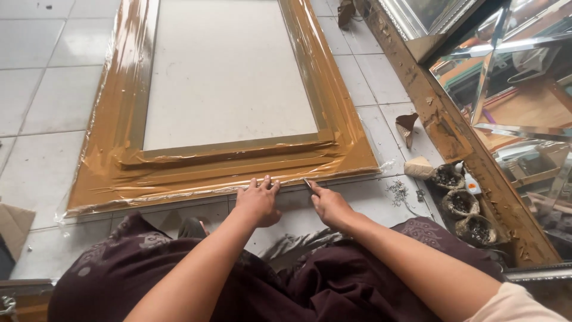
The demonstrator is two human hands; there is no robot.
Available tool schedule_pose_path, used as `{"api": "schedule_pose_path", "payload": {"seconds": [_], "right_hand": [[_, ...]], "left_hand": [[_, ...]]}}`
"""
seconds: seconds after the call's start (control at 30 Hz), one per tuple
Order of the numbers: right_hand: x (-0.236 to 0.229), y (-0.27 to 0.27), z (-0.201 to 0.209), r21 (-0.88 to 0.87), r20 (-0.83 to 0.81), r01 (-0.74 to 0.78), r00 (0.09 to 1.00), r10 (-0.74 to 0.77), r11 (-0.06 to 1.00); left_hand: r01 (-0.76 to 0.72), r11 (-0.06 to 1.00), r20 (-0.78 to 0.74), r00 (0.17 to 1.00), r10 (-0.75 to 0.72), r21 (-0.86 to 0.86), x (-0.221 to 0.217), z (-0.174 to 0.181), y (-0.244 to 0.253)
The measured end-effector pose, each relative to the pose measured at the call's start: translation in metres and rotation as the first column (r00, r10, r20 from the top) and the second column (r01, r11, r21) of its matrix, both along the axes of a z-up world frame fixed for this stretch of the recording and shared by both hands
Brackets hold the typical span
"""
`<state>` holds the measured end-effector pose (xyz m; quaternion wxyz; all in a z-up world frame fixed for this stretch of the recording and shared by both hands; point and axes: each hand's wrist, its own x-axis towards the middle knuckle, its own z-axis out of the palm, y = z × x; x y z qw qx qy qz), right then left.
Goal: Removing brown adhesive tape from a large wooden picture frame using a small tool to score the edges.
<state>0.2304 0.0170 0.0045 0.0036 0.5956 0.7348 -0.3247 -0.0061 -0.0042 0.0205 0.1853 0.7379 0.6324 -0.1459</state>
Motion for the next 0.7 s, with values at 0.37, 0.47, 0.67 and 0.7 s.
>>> {"api": "schedule_pose_path", "payload": {"seconds": [0.37,0.47,0.67,0.7], "right_hand": [[0.005,-0.001,-0.034,-0.224,-0.302,0.349,0.863,-0.405,0.91],[0.004,0.0,0.014,0.093,0.08,0.153,0.984,-0.16,0.984],[0.0,0.042,-0.008,-0.284,-0.5,0.447,0.686,-0.528,0.848],[-0.014,0.042,0.027,-0.381,-0.66,0.478,0.459,-0.595,0.791]], "left_hand": [[0.011,0.999,-0.024,1.0,-0.01,0.032,0.0,0.021,-0.022],[0.034,0.998,-0.067,0.997,-0.031,0.051,-0.003,0.019,-0.014],[0.063,0.998,-0.101,0.993,-0.062,0.001,0.002,0.01,0.002],[0.066,0.998,-0.102,0.993,-0.066,-0.004,0.003,0.011,0.002]]}}
